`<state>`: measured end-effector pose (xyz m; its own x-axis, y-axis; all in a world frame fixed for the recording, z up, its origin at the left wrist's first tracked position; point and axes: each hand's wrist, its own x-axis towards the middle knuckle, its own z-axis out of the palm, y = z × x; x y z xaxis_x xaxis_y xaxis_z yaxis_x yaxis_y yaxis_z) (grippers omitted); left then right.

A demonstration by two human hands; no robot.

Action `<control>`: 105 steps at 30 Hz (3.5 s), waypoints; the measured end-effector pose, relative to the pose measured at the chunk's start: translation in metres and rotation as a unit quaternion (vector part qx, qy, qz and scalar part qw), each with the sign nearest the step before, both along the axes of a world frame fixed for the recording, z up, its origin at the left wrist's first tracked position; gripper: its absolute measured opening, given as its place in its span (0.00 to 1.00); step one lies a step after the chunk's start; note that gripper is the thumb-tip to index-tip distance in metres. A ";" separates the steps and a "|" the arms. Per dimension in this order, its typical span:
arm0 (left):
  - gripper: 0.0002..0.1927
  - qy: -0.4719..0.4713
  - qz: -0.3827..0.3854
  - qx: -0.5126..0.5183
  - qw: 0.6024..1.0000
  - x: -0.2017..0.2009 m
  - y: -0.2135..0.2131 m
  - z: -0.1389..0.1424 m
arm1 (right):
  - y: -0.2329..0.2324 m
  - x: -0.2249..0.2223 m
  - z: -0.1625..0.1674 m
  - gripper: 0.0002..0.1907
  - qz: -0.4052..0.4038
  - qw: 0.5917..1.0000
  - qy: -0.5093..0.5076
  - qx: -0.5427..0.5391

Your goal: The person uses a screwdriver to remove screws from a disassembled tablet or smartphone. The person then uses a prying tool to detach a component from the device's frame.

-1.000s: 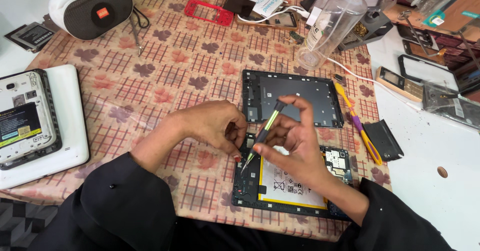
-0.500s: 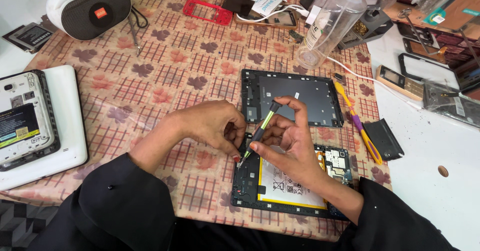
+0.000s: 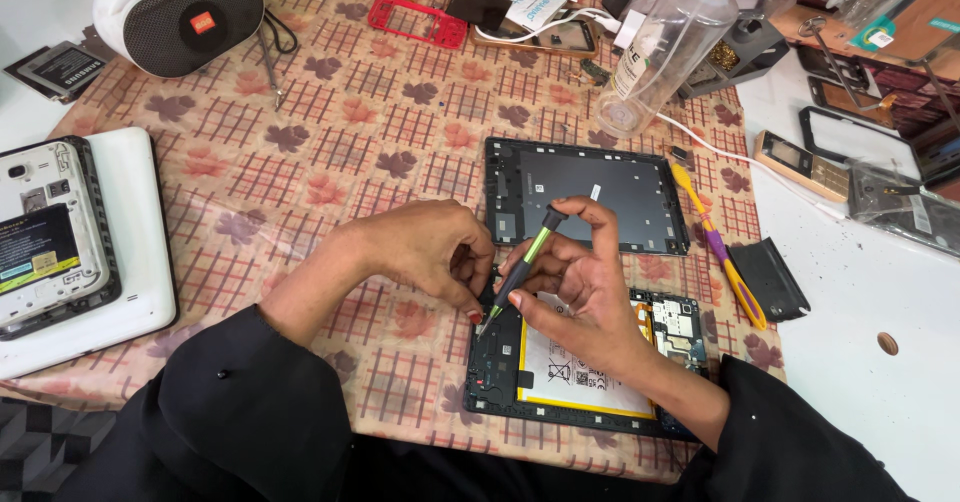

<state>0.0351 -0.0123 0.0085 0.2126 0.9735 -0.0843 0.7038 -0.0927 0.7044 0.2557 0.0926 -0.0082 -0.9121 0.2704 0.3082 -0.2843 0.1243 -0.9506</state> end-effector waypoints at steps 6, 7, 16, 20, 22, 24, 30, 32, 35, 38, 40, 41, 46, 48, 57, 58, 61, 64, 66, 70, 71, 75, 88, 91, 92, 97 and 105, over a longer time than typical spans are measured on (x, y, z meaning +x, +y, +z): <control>0.15 -0.007 -0.029 0.015 0.999 0.000 -0.002 0.005 | 0.000 0.000 0.000 0.43 -0.014 1.000 0.003 0.014; 0.16 0.019 -0.025 -0.001 0.999 0.001 -0.002 0.006 | 0.000 0.000 0.000 0.43 -0.012 1.000 0.004 0.017; 0.16 0.055 -0.032 -0.034 0.997 0.011 -0.006 0.010 | -0.002 0.004 -0.003 0.43 -0.025 0.998 0.010 0.052; 0.15 0.068 -0.027 -0.052 0.996 0.013 -0.006 0.010 | -0.001 0.003 -0.003 0.43 -0.025 0.998 0.011 0.048; 0.15 0.077 -0.025 -0.053 0.995 0.014 -0.006 0.010 | -0.001 0.003 -0.003 0.44 -0.028 0.998 0.013 0.050; 0.15 0.080 -0.025 -0.046 0.995 0.013 -0.007 0.009 | 0.000 0.003 -0.002 0.44 -0.030 0.998 0.015 0.051; 0.15 0.076 -0.037 -0.033 0.996 0.011 -0.006 0.007 | 0.002 0.004 0.000 0.45 -0.024 0.999 0.002 0.029; 0.15 0.072 -0.038 -0.032 0.996 0.010 -0.005 0.006 | 0.002 0.004 -0.001 0.45 -0.028 0.999 0.004 0.036; 0.15 0.065 -0.038 -0.028 0.997 0.009 -0.006 0.005 | 0.001 0.004 -0.001 0.44 -0.030 0.999 0.007 0.045; 0.16 0.068 -0.036 -0.036 0.996 0.009 -0.005 0.005 | 0.001 0.004 -0.001 0.44 -0.030 0.998 0.009 0.047; 0.15 0.065 -0.034 -0.044 0.996 0.009 -0.005 0.005 | 0.001 0.004 -0.001 0.44 -0.031 0.998 0.011 0.047; 0.15 0.059 -0.032 -0.048 0.997 0.008 -0.005 0.005 | 0.001 0.004 -0.001 0.44 -0.033 0.998 0.014 0.046; 0.12 0.030 -0.044 -0.058 0.997 0.005 -0.004 0.005 | -0.002 0.005 0.000 0.44 -0.040 0.997 0.023 0.055; 0.12 0.023 -0.044 -0.053 0.997 0.005 -0.004 0.004 | -0.003 0.004 0.000 0.44 -0.040 0.996 0.033 0.067; 0.13 0.047 -0.031 -0.046 0.997 0.006 -0.003 0.004 | -0.009 0.006 0.000 0.46 -0.063 0.989 0.022 0.132; 0.13 0.046 -0.032 -0.047 0.997 0.006 -0.003 0.004 | -0.009 0.006 0.000 0.46 -0.064 0.989 0.023 0.134; 0.13 0.044 -0.033 -0.048 0.997 0.006 -0.003 0.004 | -0.011 0.006 0.000 0.46 -0.067 0.987 0.027 0.141; 0.14 0.041 -0.030 -0.048 0.998 0.007 -0.003 0.004 | -0.010 0.006 -0.001 0.46 -0.067 0.985 0.030 0.156; 0.13 0.042 -0.025 -0.053 0.997 0.007 -0.004 0.005 | -0.009 0.007 -0.002 0.46 -0.066 0.983 0.034 0.167; 0.12 0.059 -0.022 -0.055 0.997 0.008 -0.004 0.005 | -0.009 0.009 -0.005 0.42 -0.003 0.969 0.074 0.234; 0.12 0.074 -0.021 -0.048 0.996 0.007 -0.003 0.005 | -0.011 0.009 -0.006 0.41 0.023 0.970 0.081 0.227; 0.09 0.030 -0.015 -0.052 0.998 0.007 -0.004 0.004 | -0.017 0.006 -0.009 0.43 -0.016 0.943 0.116 0.311; 0.07 0.061 0.005 -0.062 0.996 0.010 -0.007 0.011 | -0.016 -0.004 0.012 0.36 0.005 0.936 0.100 0.337; 0.09 0.056 0.014 -0.071 0.996 0.011 -0.007 0.011 | -0.008 -0.004 0.010 0.35 0.051 0.965 0.073 0.245; 0.07 0.051 0.007 -0.068 0.996 0.010 -0.006 0.011 | -0.007 -0.006 0.006 0.40 -0.034 0.961 0.082 0.263; 0.09 0.037 -0.021 -0.048 0.998 0.007 -0.006 0.008 | 0.005 -0.003 -0.006 0.31 0.084 0.962 0.093 0.242; 0.10 0.010 -0.032 -0.030 0.999 0.005 -0.005 0.003 | 0.004 -0.006 0.009 0.30 0.083 0.969 0.063 0.225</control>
<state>0.0398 -0.0172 0.0113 0.2716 0.9511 -0.1471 0.7124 -0.0959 0.6952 0.2500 0.0966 0.0008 -0.8787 -0.0640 0.4731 -0.4465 0.4614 -0.7667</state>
